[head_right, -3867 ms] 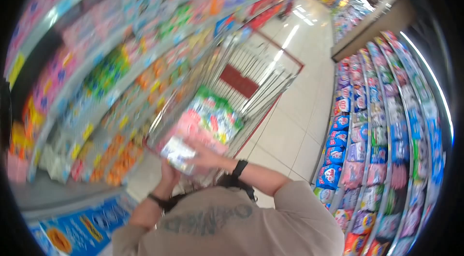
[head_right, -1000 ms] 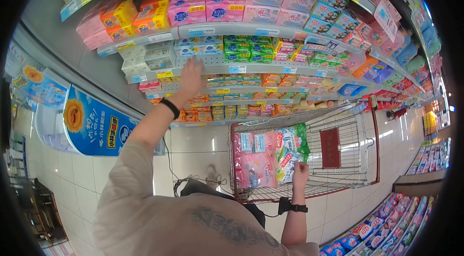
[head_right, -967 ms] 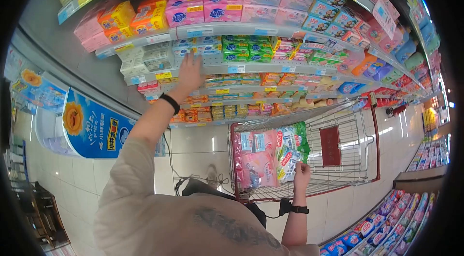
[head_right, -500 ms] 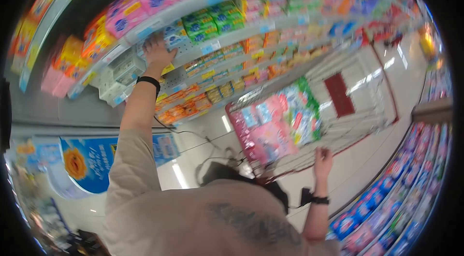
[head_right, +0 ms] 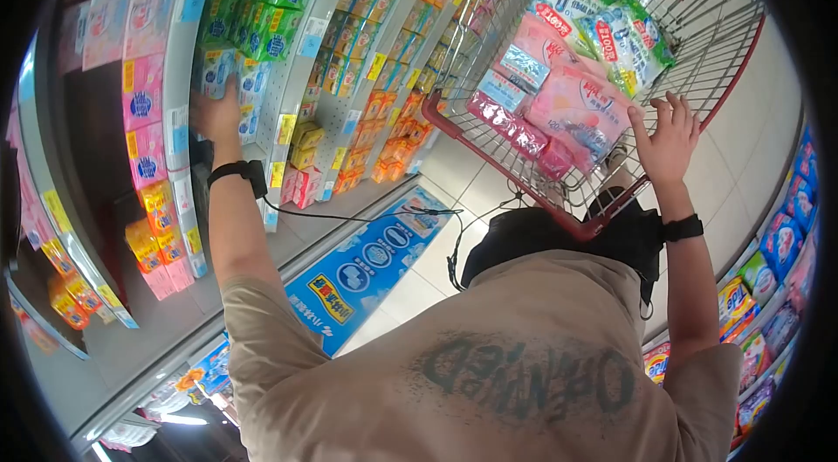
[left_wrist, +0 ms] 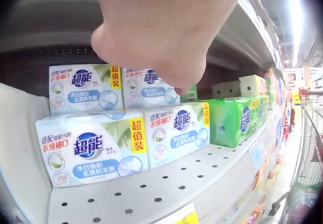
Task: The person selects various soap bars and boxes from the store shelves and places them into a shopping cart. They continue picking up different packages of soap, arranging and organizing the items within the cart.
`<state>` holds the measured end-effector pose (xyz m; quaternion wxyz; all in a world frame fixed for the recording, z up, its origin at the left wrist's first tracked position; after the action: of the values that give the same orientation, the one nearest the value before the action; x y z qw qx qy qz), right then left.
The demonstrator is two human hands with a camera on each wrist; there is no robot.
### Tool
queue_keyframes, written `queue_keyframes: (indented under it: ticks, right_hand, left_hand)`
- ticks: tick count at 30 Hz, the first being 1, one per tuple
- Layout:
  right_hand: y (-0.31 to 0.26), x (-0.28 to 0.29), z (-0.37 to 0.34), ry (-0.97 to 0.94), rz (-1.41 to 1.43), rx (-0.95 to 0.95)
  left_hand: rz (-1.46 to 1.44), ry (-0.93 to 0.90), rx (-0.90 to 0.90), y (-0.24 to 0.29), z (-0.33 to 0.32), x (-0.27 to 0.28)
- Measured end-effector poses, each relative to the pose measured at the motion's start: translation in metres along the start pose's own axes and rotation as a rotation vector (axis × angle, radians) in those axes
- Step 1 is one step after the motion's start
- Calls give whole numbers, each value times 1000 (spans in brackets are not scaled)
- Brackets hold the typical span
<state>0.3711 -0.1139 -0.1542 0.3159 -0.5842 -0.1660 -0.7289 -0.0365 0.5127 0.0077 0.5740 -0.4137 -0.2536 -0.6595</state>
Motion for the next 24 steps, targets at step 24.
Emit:
queue_keyframes:
  ticks: [24]
  right_hand:
    - [12, -7, -4, 44, 190, -41]
  left_hand:
    - [110, -110, -82, -19, 15, 11]
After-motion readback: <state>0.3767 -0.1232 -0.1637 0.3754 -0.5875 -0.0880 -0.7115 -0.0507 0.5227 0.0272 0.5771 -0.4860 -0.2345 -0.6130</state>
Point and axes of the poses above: each hand's wrist, its own z-axis towards the middle knuckle, its own x-axis out of the back of the hand, y = z × x, the point moved 3 cm from there along z, towards the middle knuckle, and after that the axes turned 5 degrees about y, right-handed, at the moved point
